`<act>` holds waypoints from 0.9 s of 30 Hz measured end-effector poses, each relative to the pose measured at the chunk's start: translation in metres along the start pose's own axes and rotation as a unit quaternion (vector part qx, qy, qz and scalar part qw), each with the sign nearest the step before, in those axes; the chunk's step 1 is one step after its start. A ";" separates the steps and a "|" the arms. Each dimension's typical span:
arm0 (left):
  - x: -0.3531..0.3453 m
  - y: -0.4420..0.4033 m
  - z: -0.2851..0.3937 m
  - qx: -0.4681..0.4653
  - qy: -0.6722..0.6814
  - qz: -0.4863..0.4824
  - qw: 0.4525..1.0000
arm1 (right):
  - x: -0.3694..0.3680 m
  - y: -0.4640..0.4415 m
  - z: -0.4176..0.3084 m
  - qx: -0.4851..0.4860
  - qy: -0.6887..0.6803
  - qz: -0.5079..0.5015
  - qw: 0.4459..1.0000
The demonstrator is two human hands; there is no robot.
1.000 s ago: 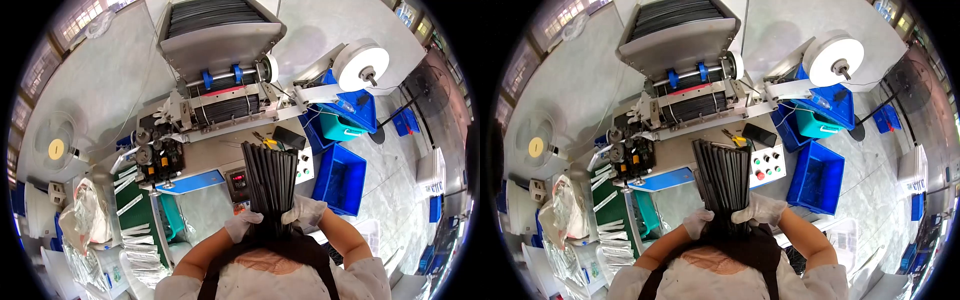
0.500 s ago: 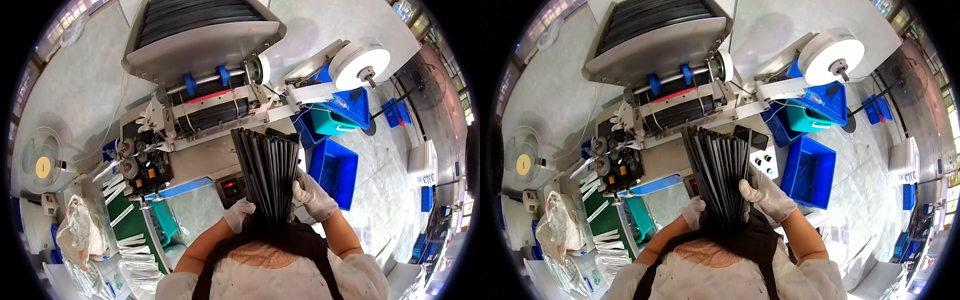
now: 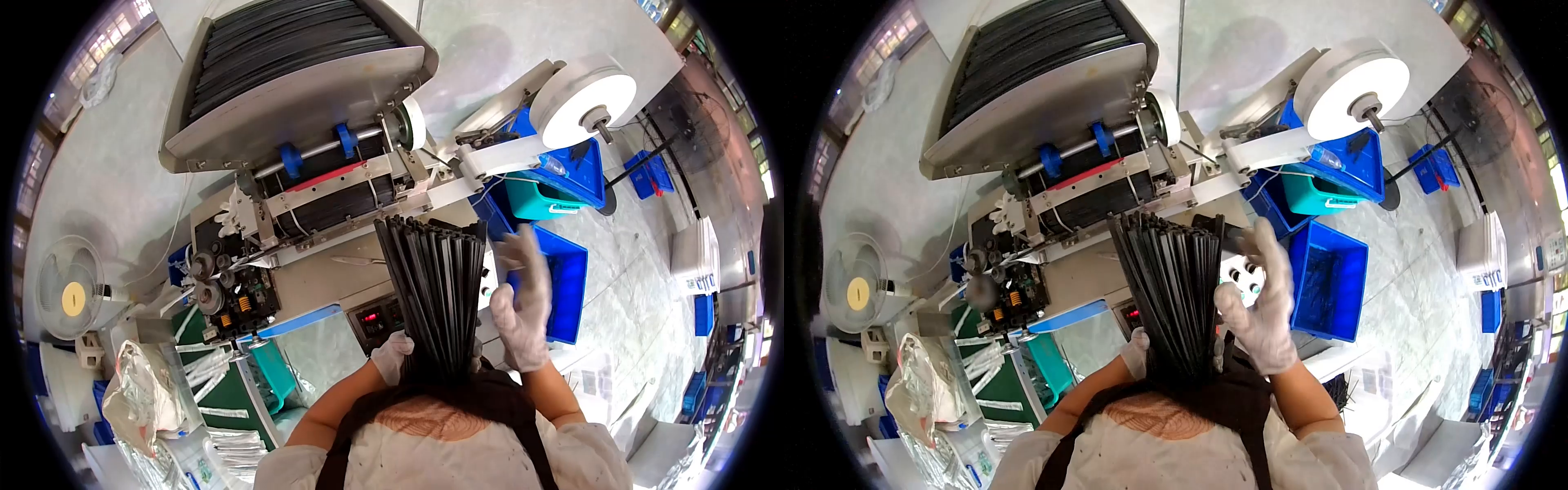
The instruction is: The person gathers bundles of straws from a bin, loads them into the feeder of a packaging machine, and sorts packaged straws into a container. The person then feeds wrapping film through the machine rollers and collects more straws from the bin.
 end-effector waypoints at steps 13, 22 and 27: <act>0.112 0.032 -0.007 0.018 -0.017 0.324 0.946 | -0.045 -0.003 -0.046 0.284 0.489 -0.256 0.784; 0.060 0.023 -0.001 0.038 -0.100 0.361 0.927 | -0.041 0.001 -0.045 0.088 0.367 -0.247 0.892; 0.158 0.033 -0.014 0.050 -0.027 0.216 0.975 | -0.037 0.005 -0.049 0.084 0.408 -0.187 0.890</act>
Point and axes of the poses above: each hand's wrist, its own y-axis away from the middle knuckle, its own x-axis out of the back of the hand, z = x × y, the point moved 3 cm from there along -y, towards the middle knuckle, and after that the axes turned 1 degree about y, right-handed, at the moved point
